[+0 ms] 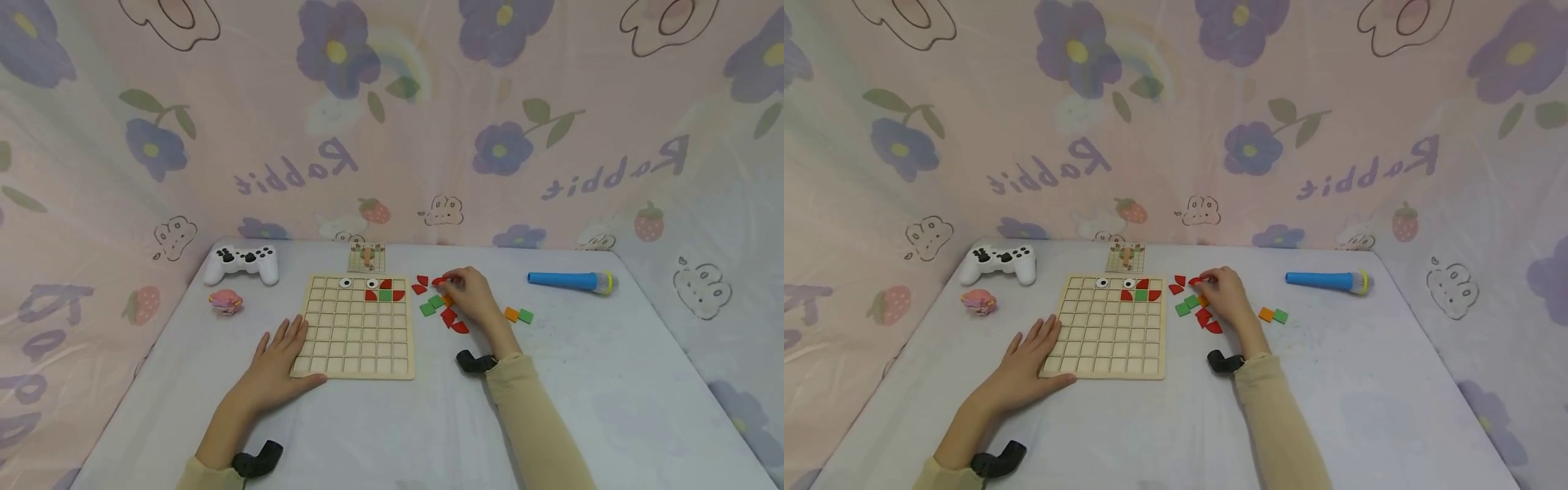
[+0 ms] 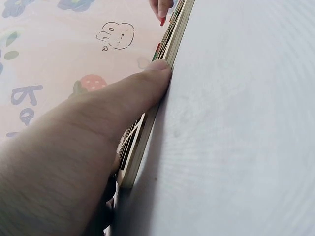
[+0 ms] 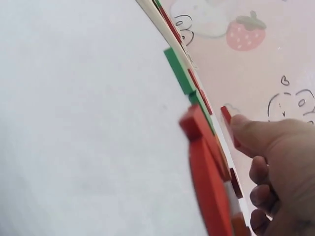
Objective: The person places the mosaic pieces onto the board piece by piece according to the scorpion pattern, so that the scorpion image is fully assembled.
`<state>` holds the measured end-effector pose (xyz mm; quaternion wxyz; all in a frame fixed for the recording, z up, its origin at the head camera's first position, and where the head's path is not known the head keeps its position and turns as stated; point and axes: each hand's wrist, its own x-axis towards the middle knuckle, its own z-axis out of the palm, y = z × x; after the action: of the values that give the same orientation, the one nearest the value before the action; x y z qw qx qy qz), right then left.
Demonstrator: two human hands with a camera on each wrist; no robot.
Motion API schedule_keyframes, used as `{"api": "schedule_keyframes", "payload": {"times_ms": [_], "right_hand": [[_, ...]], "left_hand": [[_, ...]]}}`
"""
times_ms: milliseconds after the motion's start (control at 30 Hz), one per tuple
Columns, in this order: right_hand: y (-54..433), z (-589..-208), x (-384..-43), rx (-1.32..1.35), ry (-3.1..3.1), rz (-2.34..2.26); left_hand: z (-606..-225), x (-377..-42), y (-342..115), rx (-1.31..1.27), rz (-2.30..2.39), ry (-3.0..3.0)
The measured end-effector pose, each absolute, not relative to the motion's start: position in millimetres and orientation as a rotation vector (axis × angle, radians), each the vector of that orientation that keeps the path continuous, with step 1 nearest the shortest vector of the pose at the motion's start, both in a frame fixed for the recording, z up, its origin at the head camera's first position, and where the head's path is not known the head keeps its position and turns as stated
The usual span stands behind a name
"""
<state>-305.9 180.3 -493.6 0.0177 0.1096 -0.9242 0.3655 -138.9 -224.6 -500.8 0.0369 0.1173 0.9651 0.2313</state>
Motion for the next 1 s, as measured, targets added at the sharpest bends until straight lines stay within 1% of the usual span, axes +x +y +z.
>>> {"api": "schedule_keyframes", "payload": {"times_ms": [133, 500, 700, 1000], "right_hand": [[167.5, -487.5, -302.5, 0.344, -2.87, 1.197], [126.9, -471.3, -311.4, 0.536, -2.836, 1.149], [93.1, -461.0, -317.0, 0.583, -2.805, 1.22], [38.1, -468.9, -315.2, 0.742, -2.761, 1.294]], "left_hand": [[-500.0, -138.1, -225.4, 0.361, 0.712, 2.964], [-501.9, -138.5, -224.1, 0.377, 0.722, 2.972], [-503.4, -138.8, -225.3, 0.374, 0.723, 2.973], [-505.1, -138.9, -225.7, 0.376, 0.727, 2.974]]}}
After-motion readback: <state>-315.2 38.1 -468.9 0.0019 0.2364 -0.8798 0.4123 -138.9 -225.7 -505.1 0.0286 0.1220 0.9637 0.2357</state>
